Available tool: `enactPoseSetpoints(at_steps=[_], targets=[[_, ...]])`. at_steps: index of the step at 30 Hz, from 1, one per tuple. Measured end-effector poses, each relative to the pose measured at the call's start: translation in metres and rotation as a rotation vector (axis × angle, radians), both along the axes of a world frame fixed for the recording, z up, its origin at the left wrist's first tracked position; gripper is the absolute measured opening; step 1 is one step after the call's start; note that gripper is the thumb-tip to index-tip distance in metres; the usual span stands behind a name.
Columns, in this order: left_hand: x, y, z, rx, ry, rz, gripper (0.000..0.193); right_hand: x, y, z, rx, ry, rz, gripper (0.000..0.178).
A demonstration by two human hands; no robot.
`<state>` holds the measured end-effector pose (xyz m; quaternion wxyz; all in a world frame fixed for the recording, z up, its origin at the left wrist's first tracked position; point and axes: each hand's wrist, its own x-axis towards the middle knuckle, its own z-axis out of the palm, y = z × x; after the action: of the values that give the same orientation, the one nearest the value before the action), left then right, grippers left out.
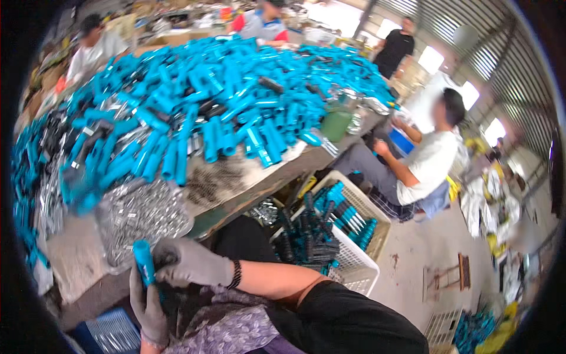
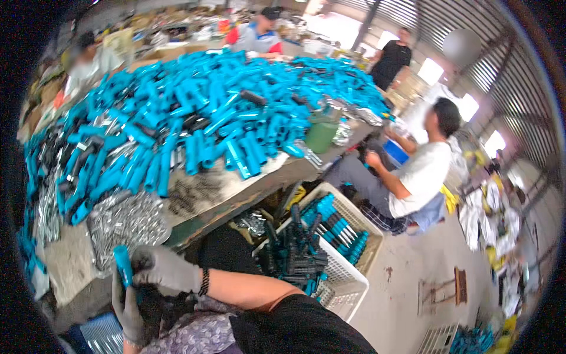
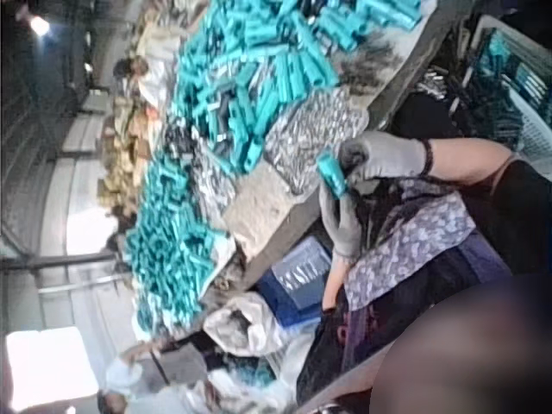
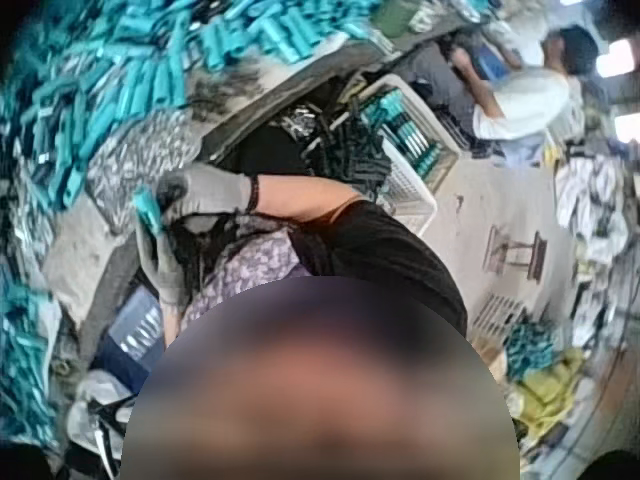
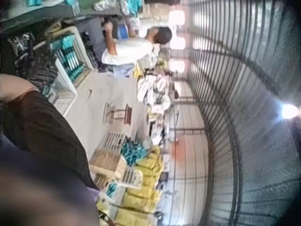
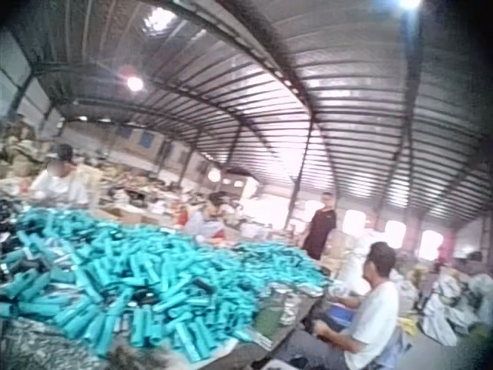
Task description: The person assembles hardware components by hand, inserting metal pins and springs into blue plastic housings.
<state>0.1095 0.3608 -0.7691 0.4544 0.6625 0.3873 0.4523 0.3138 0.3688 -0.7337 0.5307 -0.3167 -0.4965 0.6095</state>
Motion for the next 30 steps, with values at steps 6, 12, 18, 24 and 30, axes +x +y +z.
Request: enactPoseSetpoints(at_steps=[6, 12, 18, 24, 30], targets=[[0.022, -0.001, 0.025, 0.179, -0.010, -0.062, 0.042, 0.011, 0.001, -0.019, 0.115, -0.131, -0.014, 0.033], [0.010, 0.004, 0.000, 0.250, 0.069, -0.022, 0.050, 0.009, -0.005, -0.004, -0.105, -0.011, 0.130, 0.039], [0.010, 0.004, -0.005, 0.224, 0.057, -0.016, 0.056, 0.008, -0.006, -0.001, -0.173, 0.021, 0.183, 0.037], [0.016, 0.002, 0.013, 0.246, 0.146, 0.041, 0.057, 0.007, -0.009, 0.003, -0.193, -0.029, 0.145, 0.044], [0.013, -0.001, 0.018, 0.482, 0.350, 0.081, 0.062, 0.006, -0.015, 0.018, -0.236, -0.088, 0.068, 0.033]])
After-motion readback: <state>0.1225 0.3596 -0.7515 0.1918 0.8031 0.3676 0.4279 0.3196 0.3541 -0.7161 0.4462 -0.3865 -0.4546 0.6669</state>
